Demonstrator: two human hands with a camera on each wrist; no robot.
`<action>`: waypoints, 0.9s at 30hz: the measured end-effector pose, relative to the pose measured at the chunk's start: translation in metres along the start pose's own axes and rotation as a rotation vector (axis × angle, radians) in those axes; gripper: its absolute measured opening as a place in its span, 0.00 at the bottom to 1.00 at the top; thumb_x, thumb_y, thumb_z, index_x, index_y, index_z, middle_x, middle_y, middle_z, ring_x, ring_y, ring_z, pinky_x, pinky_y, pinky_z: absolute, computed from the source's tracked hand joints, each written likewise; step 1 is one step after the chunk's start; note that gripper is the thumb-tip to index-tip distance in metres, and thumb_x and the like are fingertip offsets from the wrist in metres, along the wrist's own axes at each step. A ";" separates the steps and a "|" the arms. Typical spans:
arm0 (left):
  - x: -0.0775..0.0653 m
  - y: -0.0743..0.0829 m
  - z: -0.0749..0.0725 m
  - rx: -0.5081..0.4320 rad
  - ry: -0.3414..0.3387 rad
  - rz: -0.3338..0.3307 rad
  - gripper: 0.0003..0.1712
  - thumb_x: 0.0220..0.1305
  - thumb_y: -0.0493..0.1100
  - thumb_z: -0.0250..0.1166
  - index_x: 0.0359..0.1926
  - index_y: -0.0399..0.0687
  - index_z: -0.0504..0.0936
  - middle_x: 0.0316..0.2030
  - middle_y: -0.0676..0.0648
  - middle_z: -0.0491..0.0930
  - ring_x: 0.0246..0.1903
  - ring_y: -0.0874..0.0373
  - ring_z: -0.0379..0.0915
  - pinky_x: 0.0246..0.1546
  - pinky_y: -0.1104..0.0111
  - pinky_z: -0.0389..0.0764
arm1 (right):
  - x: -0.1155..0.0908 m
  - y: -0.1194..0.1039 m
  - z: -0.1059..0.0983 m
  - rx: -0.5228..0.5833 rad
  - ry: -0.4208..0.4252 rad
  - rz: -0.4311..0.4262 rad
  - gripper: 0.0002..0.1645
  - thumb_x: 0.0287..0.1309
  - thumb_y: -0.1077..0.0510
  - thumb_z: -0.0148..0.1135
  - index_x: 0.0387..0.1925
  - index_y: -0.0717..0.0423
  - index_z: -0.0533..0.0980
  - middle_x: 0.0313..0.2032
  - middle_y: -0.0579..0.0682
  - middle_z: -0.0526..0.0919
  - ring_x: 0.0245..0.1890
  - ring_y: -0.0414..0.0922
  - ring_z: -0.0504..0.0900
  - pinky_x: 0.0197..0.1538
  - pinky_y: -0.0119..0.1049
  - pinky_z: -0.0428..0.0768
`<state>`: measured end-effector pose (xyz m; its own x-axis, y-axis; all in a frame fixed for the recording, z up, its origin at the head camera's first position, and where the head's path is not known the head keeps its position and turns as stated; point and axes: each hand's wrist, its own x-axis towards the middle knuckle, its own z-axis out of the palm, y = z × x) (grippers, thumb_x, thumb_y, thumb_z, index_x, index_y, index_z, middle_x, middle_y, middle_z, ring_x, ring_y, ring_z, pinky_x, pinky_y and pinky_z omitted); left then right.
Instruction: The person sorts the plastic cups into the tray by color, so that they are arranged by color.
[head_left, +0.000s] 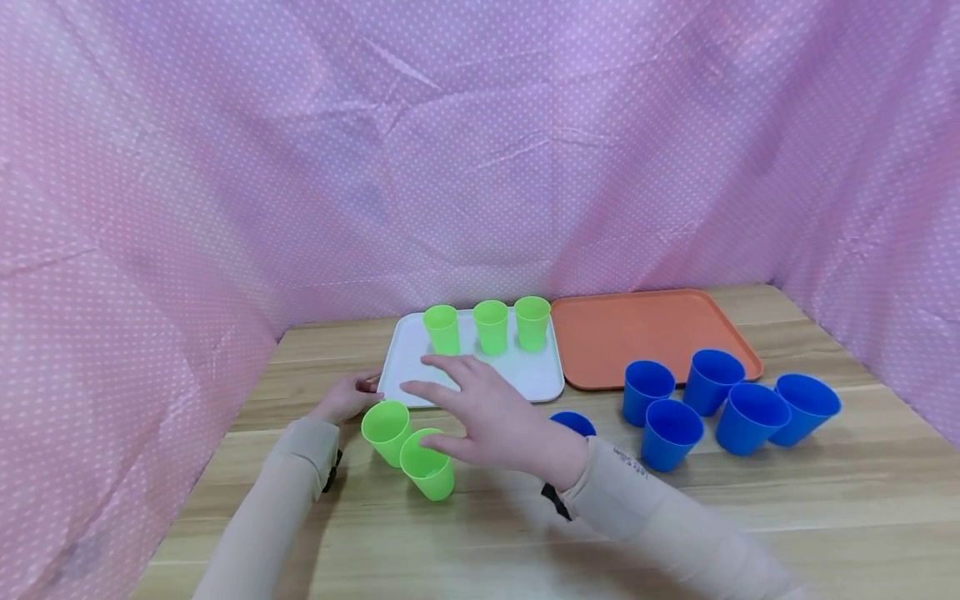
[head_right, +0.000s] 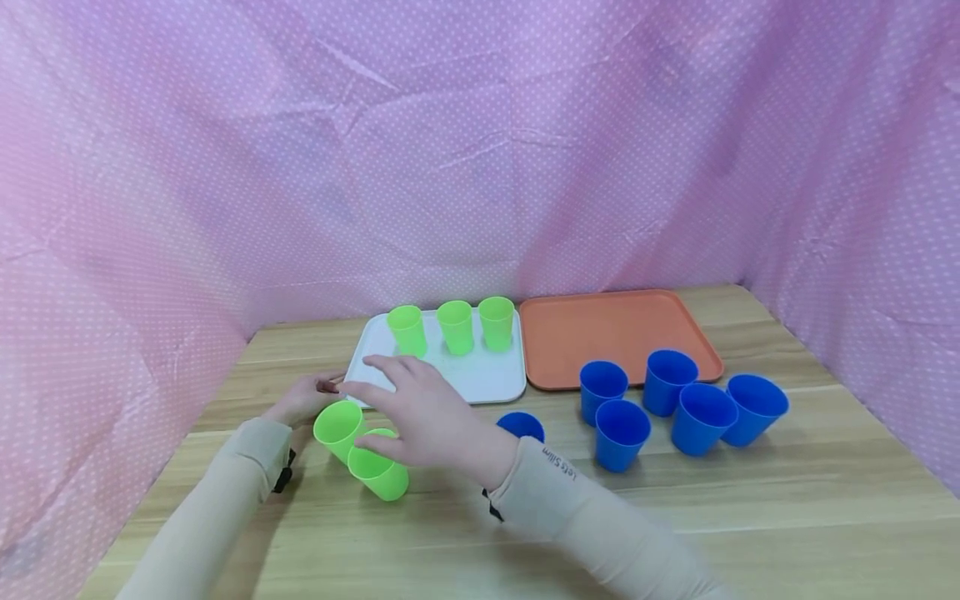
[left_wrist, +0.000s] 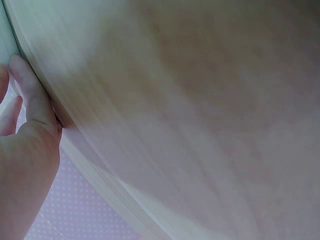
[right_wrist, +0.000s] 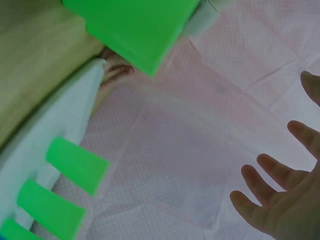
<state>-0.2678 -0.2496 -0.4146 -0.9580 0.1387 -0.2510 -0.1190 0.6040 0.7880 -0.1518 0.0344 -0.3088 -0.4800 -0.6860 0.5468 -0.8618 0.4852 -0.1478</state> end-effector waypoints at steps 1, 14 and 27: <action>0.001 0.000 -0.001 -0.006 -0.002 -0.003 0.33 0.64 0.35 0.59 0.69 0.37 0.60 0.44 0.40 0.70 0.41 0.56 0.69 0.38 0.72 0.78 | 0.000 -0.001 0.004 -0.008 -0.020 0.002 0.34 0.52 0.44 0.67 0.60 0.47 0.71 0.60 0.59 0.69 0.59 0.54 0.70 0.60 0.48 0.70; 0.009 0.000 -0.007 -0.021 -0.015 -0.003 0.34 0.63 0.34 0.59 0.69 0.38 0.60 0.42 0.43 0.70 0.37 0.59 0.69 0.34 0.72 0.78 | 0.000 -0.007 0.054 0.046 -0.227 0.159 0.39 0.52 0.36 0.64 0.65 0.39 0.67 0.67 0.58 0.60 0.64 0.54 0.64 0.64 0.47 0.67; 0.008 0.003 -0.009 -0.009 -0.020 0.018 0.34 0.63 0.33 0.59 0.69 0.36 0.60 0.41 0.41 0.71 0.35 0.59 0.69 0.32 0.72 0.77 | -0.004 -0.002 0.076 0.029 -0.280 0.139 0.40 0.51 0.34 0.64 0.66 0.33 0.66 0.69 0.57 0.56 0.67 0.54 0.60 0.65 0.48 0.65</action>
<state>-0.2783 -0.2533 -0.4094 -0.9546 0.1647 -0.2481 -0.1045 0.5947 0.7971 -0.1599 -0.0048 -0.3733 -0.6169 -0.7384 0.2722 -0.7869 0.5722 -0.2310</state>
